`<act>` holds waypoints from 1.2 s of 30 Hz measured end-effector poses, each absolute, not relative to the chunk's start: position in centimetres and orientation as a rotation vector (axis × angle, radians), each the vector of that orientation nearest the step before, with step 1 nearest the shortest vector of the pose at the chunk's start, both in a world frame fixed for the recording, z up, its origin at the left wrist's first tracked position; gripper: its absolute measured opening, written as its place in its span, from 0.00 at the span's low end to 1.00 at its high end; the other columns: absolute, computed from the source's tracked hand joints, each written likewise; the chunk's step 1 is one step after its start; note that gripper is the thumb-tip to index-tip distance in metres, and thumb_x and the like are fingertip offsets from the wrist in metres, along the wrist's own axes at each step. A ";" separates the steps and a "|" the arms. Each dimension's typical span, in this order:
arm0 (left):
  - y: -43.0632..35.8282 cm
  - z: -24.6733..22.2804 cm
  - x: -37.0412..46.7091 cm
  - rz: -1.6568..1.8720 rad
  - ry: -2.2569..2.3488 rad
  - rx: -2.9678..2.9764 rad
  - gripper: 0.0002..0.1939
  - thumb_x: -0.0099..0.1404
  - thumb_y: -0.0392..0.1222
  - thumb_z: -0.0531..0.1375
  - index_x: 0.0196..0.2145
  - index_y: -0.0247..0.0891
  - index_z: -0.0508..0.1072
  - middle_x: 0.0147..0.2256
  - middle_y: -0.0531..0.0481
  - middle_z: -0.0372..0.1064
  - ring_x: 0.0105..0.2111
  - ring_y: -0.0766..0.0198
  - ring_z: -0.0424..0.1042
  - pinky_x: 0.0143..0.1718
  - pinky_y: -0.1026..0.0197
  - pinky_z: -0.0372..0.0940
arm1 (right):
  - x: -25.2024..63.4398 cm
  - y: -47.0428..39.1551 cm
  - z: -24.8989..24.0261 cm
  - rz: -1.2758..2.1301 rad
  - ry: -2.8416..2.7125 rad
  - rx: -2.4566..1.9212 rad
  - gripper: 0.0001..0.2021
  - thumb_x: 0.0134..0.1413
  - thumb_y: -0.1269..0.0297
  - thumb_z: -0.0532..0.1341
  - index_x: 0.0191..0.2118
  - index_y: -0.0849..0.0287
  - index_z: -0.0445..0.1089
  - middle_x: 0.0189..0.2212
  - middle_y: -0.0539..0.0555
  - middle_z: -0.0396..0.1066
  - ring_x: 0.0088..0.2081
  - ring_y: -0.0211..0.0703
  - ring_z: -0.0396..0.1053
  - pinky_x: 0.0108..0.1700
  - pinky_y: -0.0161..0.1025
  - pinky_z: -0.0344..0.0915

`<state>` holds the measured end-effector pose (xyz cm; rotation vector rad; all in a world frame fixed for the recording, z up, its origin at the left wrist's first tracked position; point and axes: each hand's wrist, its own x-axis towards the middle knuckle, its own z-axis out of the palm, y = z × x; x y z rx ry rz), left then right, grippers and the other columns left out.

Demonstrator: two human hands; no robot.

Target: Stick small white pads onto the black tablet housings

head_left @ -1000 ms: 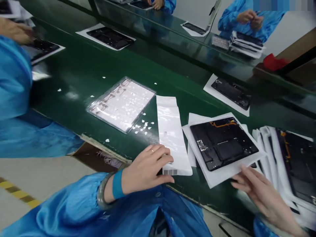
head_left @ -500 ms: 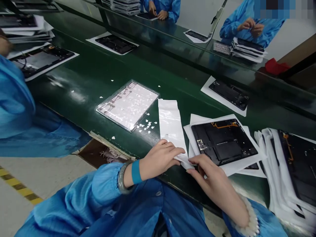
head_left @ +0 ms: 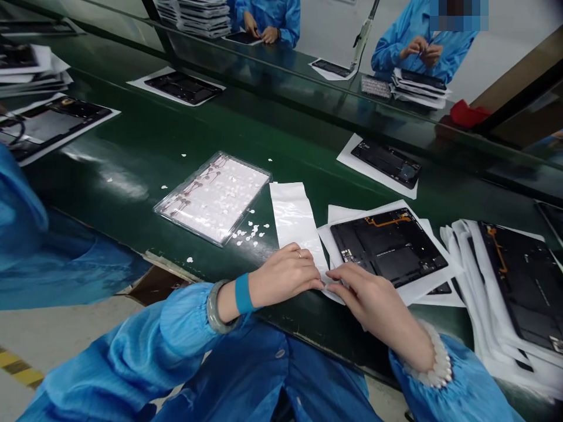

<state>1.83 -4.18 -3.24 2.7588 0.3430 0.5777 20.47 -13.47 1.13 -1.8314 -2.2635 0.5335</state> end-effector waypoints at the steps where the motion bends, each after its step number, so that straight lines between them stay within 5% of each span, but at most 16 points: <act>1: -4.2 -3.2 1.9 0.571 0.344 2.752 0.17 0.71 0.46 0.50 0.29 0.36 0.70 0.26 0.53 0.70 0.34 0.63 0.67 0.36 0.59 0.52 | 20.4 -13.3 1.1 0.534 -2.280 -1.818 0.08 0.63 0.63 0.52 0.41 0.54 0.69 0.37 0.52 0.72 0.35 0.41 0.71 0.35 0.36 0.63; 9: -3.9 -2.5 1.9 0.351 0.455 2.493 0.17 0.62 0.54 0.60 0.29 0.36 0.73 0.28 0.52 0.72 0.33 0.64 0.71 0.40 0.61 0.57 | 20.3 -13.8 1.4 0.640 -2.112 -1.715 0.09 0.61 0.68 0.52 0.32 0.57 0.66 0.31 0.51 0.68 0.30 0.37 0.68 0.33 0.35 0.61; 13: -2.7 -1.1 1.9 0.192 0.382 2.400 0.23 0.56 0.57 0.65 0.42 0.38 0.72 0.35 0.52 0.74 0.36 0.61 0.72 0.41 0.61 0.60 | 23.7 -13.6 1.8 0.786 -1.673 -1.726 0.09 0.59 0.62 0.56 0.30 0.57 0.67 0.28 0.51 0.68 0.30 0.38 0.66 0.32 0.35 0.61; 18: -0.7 -0.9 4.4 0.327 0.306 2.579 0.14 0.71 0.45 0.50 0.46 0.37 0.70 0.41 0.48 0.72 0.40 0.61 0.70 0.42 0.59 0.64 | 27.2 -11.1 0.3 0.788 -1.518 -1.925 0.14 0.54 0.52 0.59 0.25 0.57 0.68 0.27 0.52 0.69 0.32 0.44 0.65 0.36 0.41 0.61; 24: 0.1 -3.2 7.4 0.474 0.150 2.962 0.12 0.69 0.31 0.49 0.45 0.35 0.70 0.46 0.45 0.69 0.47 0.57 0.65 0.48 0.55 0.65 | 26.3 -9.5 -2.3 0.579 -1.603 -1.961 0.12 0.55 0.55 0.58 0.26 0.54 0.70 0.31 0.53 0.70 0.41 0.49 0.62 0.48 0.49 0.56; 36: 0.3 -3.5 7.3 0.495 0.146 2.952 0.10 0.69 0.32 0.50 0.42 0.33 0.71 0.43 0.46 0.70 0.47 0.57 0.66 0.47 0.55 0.66 | 25.9 -9.4 -2.3 0.553 -1.630 -2.019 0.09 0.55 0.63 0.59 0.25 0.54 0.71 0.32 0.53 0.68 0.41 0.50 0.60 0.49 0.51 0.55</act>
